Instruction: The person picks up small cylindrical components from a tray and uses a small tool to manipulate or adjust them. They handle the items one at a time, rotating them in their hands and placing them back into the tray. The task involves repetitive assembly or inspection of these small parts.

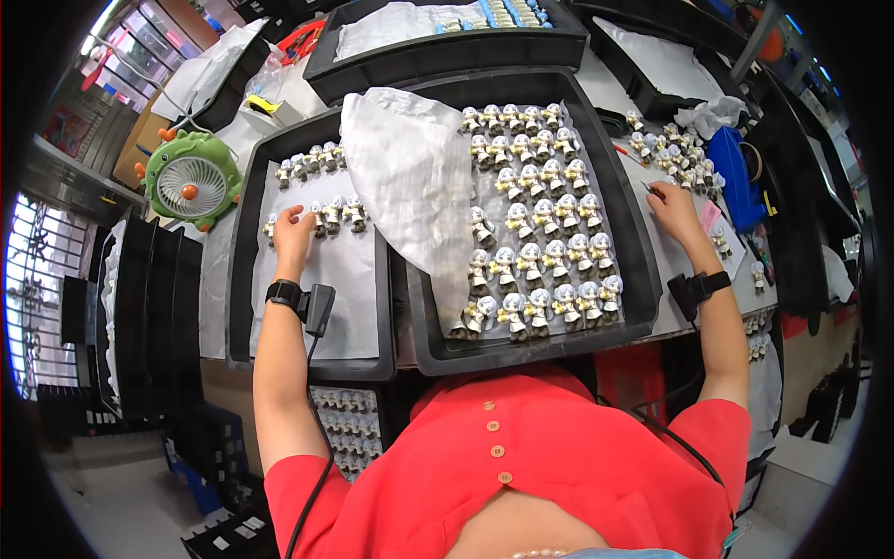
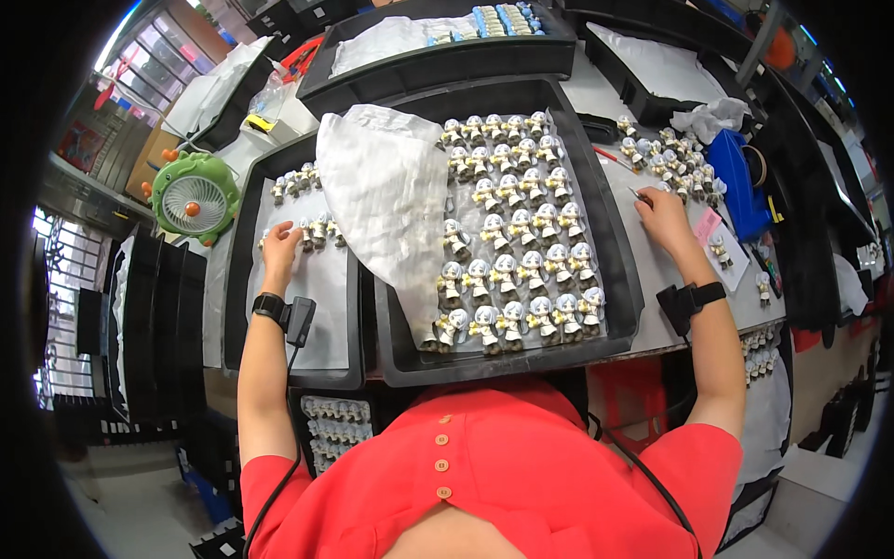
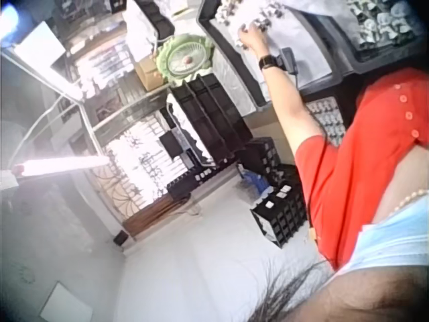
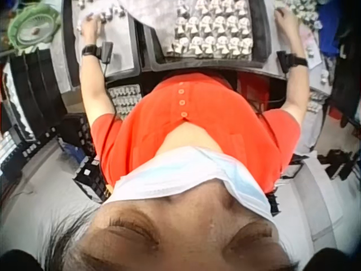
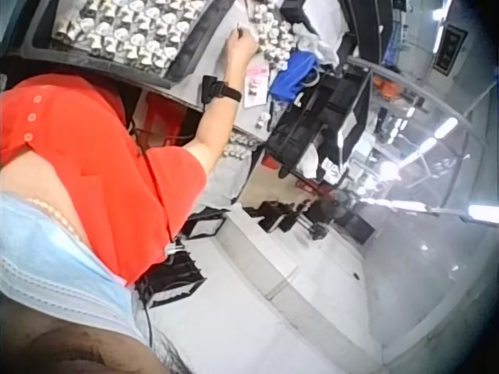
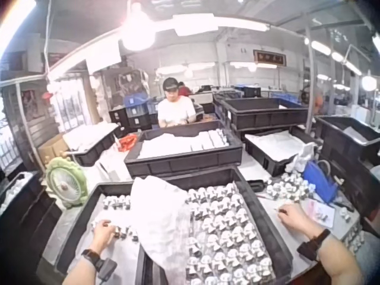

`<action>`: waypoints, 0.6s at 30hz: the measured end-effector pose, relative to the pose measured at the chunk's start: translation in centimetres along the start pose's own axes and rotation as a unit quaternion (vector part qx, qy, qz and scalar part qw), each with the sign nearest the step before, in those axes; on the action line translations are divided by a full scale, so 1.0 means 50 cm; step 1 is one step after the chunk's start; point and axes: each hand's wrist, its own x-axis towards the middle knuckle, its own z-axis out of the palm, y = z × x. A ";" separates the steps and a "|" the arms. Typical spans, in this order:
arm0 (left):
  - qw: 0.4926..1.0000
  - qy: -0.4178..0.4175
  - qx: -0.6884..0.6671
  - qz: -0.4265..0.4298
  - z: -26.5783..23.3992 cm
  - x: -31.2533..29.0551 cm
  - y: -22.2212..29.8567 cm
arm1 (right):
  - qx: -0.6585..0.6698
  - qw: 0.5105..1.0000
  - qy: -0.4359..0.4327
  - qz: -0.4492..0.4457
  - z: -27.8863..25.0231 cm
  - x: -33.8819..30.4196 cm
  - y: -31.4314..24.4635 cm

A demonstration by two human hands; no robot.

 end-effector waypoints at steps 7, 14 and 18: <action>0.988 0.005 -0.149 -0.027 -0.034 0.001 0.044 | -0.016 0.984 0.073 -0.159 -0.091 -0.003 -0.158; 0.962 -0.123 -0.222 0.097 -0.119 -0.136 0.284 | -0.180 0.928 -0.237 -0.225 -0.016 -0.038 -0.318; 0.915 -0.237 -0.240 0.221 -0.120 -0.237 0.414 | -0.288 0.873 -0.321 -0.229 0.027 -0.044 -0.327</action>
